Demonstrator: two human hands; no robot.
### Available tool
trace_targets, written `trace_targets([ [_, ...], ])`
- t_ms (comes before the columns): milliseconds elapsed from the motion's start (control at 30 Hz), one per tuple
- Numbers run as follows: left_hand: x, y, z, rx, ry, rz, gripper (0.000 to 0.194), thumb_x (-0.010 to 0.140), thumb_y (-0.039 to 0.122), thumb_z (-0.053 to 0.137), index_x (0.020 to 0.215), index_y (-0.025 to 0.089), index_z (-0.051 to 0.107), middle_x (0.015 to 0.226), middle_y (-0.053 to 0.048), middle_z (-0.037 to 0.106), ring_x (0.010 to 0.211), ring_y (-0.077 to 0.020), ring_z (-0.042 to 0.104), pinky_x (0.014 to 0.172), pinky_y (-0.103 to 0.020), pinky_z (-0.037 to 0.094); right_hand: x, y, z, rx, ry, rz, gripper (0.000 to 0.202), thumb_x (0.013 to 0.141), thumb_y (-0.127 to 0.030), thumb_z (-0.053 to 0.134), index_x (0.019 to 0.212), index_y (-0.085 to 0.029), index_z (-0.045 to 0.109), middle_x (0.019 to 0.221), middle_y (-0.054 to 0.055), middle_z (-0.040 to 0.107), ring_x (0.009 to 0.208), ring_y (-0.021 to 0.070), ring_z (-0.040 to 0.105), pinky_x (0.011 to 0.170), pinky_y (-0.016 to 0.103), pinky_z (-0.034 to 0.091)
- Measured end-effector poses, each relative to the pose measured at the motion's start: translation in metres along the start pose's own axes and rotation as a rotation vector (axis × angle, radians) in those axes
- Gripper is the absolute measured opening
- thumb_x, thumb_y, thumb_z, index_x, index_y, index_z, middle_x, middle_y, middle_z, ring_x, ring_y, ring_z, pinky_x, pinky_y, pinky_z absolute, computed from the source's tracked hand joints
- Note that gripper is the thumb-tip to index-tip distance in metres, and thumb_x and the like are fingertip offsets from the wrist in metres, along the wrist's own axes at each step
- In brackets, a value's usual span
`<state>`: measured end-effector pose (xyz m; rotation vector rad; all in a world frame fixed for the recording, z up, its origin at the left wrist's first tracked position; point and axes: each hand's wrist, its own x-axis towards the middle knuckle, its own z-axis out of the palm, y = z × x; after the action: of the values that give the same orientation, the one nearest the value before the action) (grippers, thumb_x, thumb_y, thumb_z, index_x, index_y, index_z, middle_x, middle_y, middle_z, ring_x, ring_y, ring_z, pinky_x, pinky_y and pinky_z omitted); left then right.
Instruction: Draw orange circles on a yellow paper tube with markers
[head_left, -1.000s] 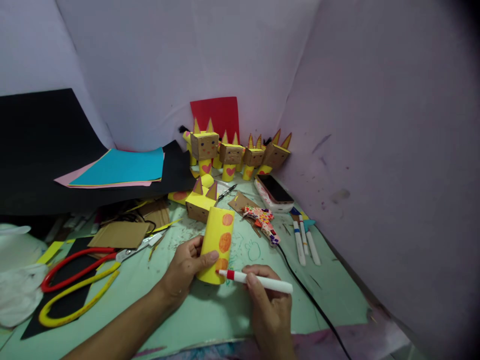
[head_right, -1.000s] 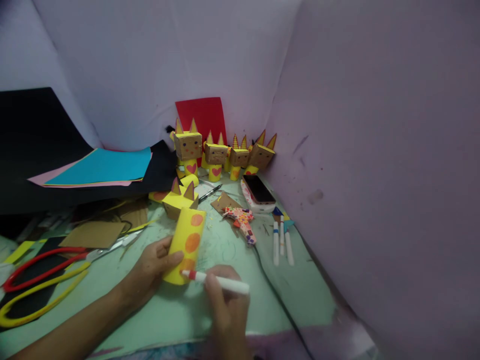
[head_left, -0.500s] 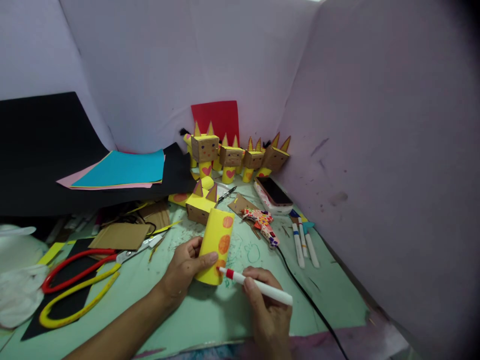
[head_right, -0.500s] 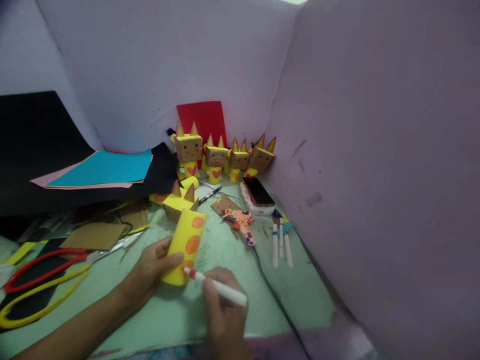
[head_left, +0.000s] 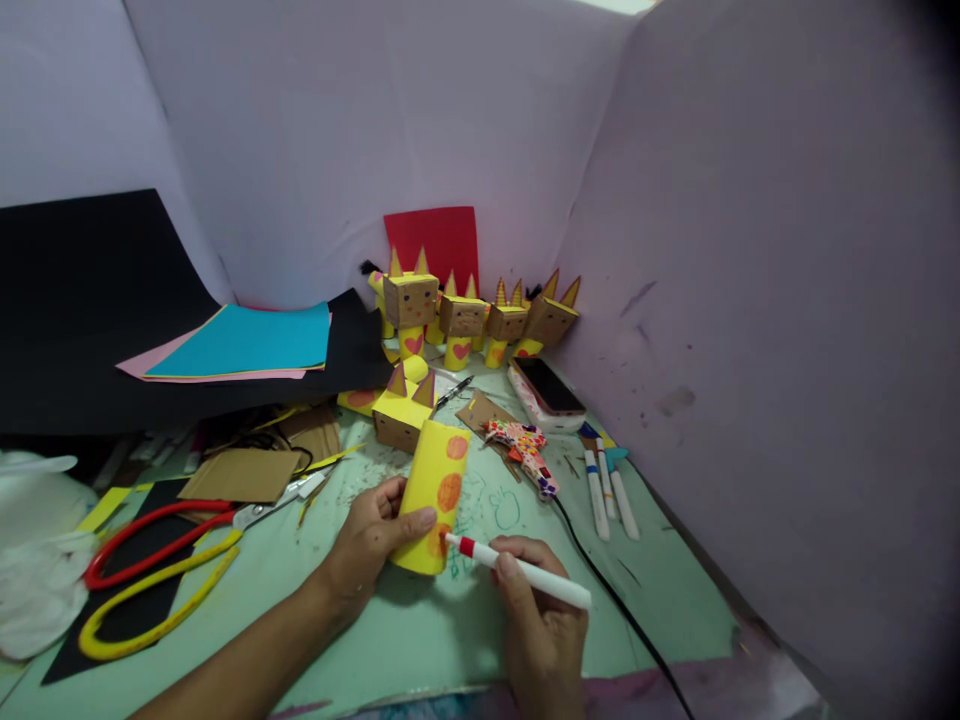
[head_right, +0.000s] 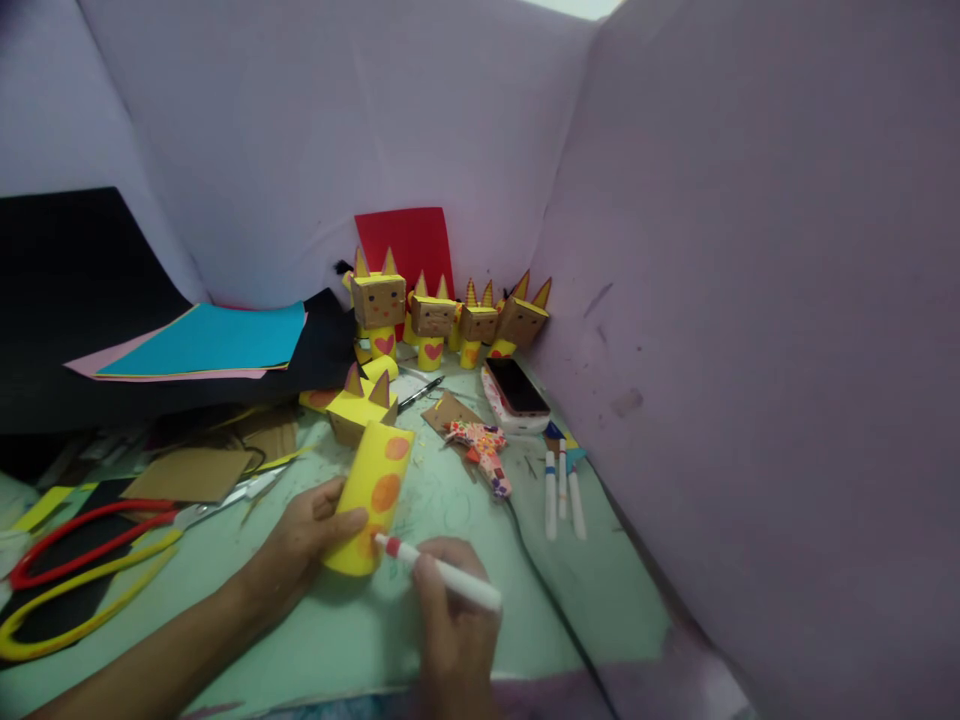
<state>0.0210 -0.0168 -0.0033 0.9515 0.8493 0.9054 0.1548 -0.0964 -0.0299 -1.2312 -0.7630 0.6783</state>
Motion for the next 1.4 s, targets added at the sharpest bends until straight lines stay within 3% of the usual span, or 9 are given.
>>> trace_targets([
  [433,0.0007,-0.0013,-0.0015,-0.014,-0.005,0.000,0.037,0.061,0.029,0.076,0.090,0.013,0.061,0.078,-0.005,0.067,0.063,-0.0148,0.060,0.057,-0.024,0.048,-0.0011,0.0037,-0.0013,-0.019,-0.020,-0.042,0.024,0.078,-0.041,0.060,0.069,-0.018,0.062,0.060,0.000,0.058,0.051,0.0121,0.047,0.047,0.022,0.032],
  [600,0.0001,-0.0003,0.0003,-0.023,0.004,0.008,0.038,0.060,0.030,0.077,0.089,0.012,0.061,0.078,-0.005,0.068,0.064,-0.0157,0.060,0.057,-0.024,0.048,-0.0008,0.0019,-0.0018,-0.034,0.012,-0.101,0.024,0.076,-0.041,0.062,0.069,-0.018,0.063,0.072,0.003,0.063,0.066,0.0167,0.056,0.057,0.025,0.041],
  [733,-0.0002,-0.0003,0.0007,-0.008,0.008,-0.010,0.039,0.060,0.029,0.076,0.092,0.012,0.061,0.076,-0.004,0.068,0.061,-0.0136,0.059,0.055,-0.023,0.048,-0.0008,0.0004,-0.0012,-0.067,-0.001,-0.075,0.025,0.078,-0.041,0.059,0.072,-0.018,0.064,0.063,0.001,0.058,0.055,0.0139,0.050,0.051,0.024,0.039],
  [900,0.0014,-0.0021,-0.0010,0.006,-0.005,0.004,0.038,0.060,0.030,0.076,0.091,0.012,0.061,0.075,-0.004,0.068,0.061,-0.0135,0.059,0.054,-0.022,0.047,-0.0016,-0.0002,0.0005,-0.049,0.007,-0.133,0.024,0.078,-0.041,0.060,0.069,-0.018,0.063,0.070,0.003,0.062,0.067,0.0176,0.059,0.059,0.025,0.044],
  [1033,0.0015,-0.0032,-0.0014,0.034,-0.004,0.009,0.038,0.061,0.031,0.075,0.091,0.012,0.061,0.077,-0.005,0.068,0.062,-0.0142,0.059,0.055,-0.023,0.047,-0.0016,-0.0006,0.0009,-0.059,-0.004,-0.125,0.022,0.079,-0.038,0.060,0.071,-0.018,0.064,0.067,0.002,0.060,0.057,0.0142,0.053,0.052,0.023,0.042],
  [1167,0.0003,-0.0022,-0.0002,0.042,-0.002,0.014,0.036,0.061,0.031,0.075,0.088,0.013,0.061,0.074,-0.003,0.067,0.059,-0.0129,0.058,0.053,-0.022,0.046,-0.0018,0.0001,0.0004,-0.059,0.001,-0.146,0.022,0.077,-0.039,0.062,0.068,-0.018,0.064,0.070,0.004,0.062,0.071,0.0189,0.059,0.061,0.026,0.044],
  [1333,0.0006,-0.0022,-0.0004,0.022,0.003,-0.006,0.036,0.060,0.030,0.076,0.088,0.014,0.061,0.074,-0.003,0.067,0.060,-0.0137,0.058,0.053,-0.023,0.046,-0.0027,0.0012,-0.0004,-0.058,-0.006,-0.097,0.020,0.078,-0.038,0.061,0.070,-0.019,0.064,0.075,0.003,0.064,0.067,0.0170,0.057,0.058,0.025,0.042],
  [1400,0.0019,-0.0033,-0.0017,0.014,0.002,-0.008,0.036,0.060,0.031,0.076,0.088,0.014,0.062,0.076,-0.004,0.067,0.062,-0.0149,0.059,0.054,-0.023,0.047,-0.0026,0.0017,-0.0005,-0.059,-0.008,-0.119,0.022,0.077,-0.038,0.061,0.067,-0.019,0.063,0.073,0.003,0.063,0.074,0.0191,0.059,0.065,0.026,0.043],
])
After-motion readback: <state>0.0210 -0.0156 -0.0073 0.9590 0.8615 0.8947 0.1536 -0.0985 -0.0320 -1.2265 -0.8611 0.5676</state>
